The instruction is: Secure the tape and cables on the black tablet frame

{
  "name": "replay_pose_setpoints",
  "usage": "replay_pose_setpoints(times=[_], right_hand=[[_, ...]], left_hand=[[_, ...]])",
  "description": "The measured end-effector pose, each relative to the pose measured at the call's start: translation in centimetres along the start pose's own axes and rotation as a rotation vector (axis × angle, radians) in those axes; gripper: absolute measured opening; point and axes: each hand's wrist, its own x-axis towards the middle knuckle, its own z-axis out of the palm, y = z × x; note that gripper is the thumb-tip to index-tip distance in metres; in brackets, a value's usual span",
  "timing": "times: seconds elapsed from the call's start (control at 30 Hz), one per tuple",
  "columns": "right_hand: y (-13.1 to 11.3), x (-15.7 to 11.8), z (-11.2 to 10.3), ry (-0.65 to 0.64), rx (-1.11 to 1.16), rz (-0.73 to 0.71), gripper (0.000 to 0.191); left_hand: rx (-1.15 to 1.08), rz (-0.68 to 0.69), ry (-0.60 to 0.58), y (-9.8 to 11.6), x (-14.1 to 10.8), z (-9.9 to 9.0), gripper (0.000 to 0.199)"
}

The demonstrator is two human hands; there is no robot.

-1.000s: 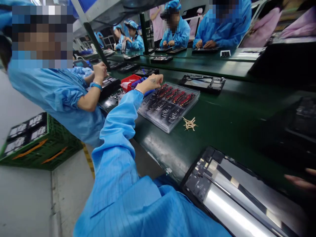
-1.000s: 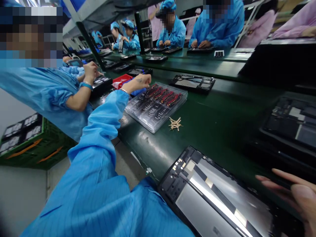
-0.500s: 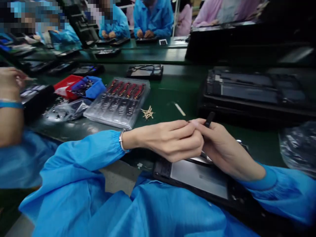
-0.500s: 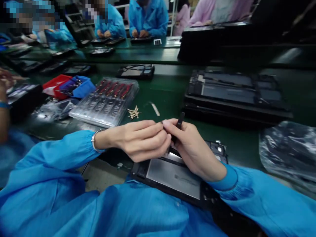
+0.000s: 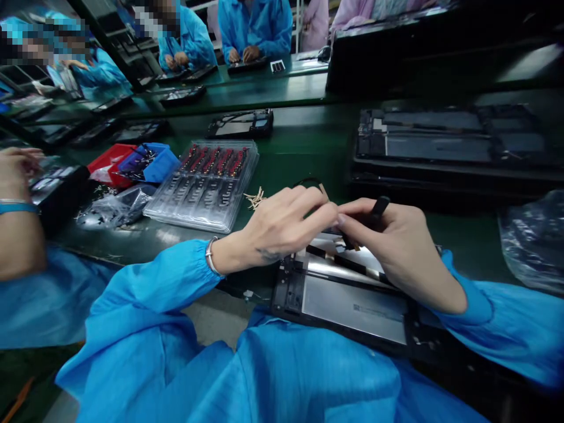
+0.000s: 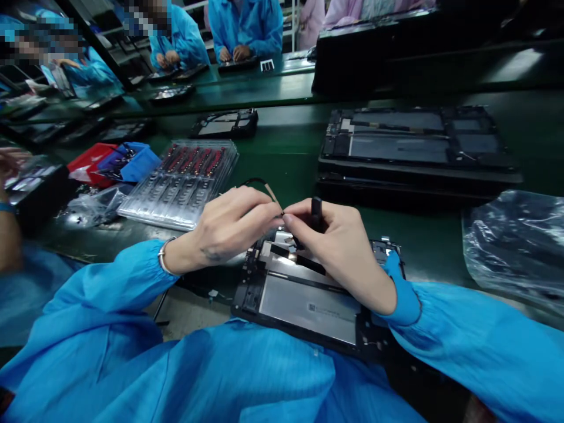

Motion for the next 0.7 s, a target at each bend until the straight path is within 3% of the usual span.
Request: replay_pose_setpoints(times=[0.17,0.33,0.43,0.6,0.7], right_hand=[[0.0,-0.3,-0.1,0.026,-0.271,-0.237,0.010],[0.3,-0.5,0.0,0.000,-0.319,-0.256,0.011],[0.1,-0.6,0.0,0.030,-0.351,-0.227,0.010],[0.3,-0.1,-0.2,0.043,-0.248,-0.155,0.016],[0.6,0.2,-0.3,0.031,-0.162,-0.088,0.017]], left_hand=[[0.069,-0.057,-0.136,0.5,0.1,-0.9,0.018],[0.146,-0.029,-0.161,1.2,0.3,-1.1,0.023],[0.197,-0.080,-0.153,-0.3,-0.5,-0.5,0.022],[0.076,-0.387,-0.326,-4.4,-2.8,-0.9,0.019],[0.025,-0.399,-0.367,-5.5,-3.2,-1.5,0.019]])
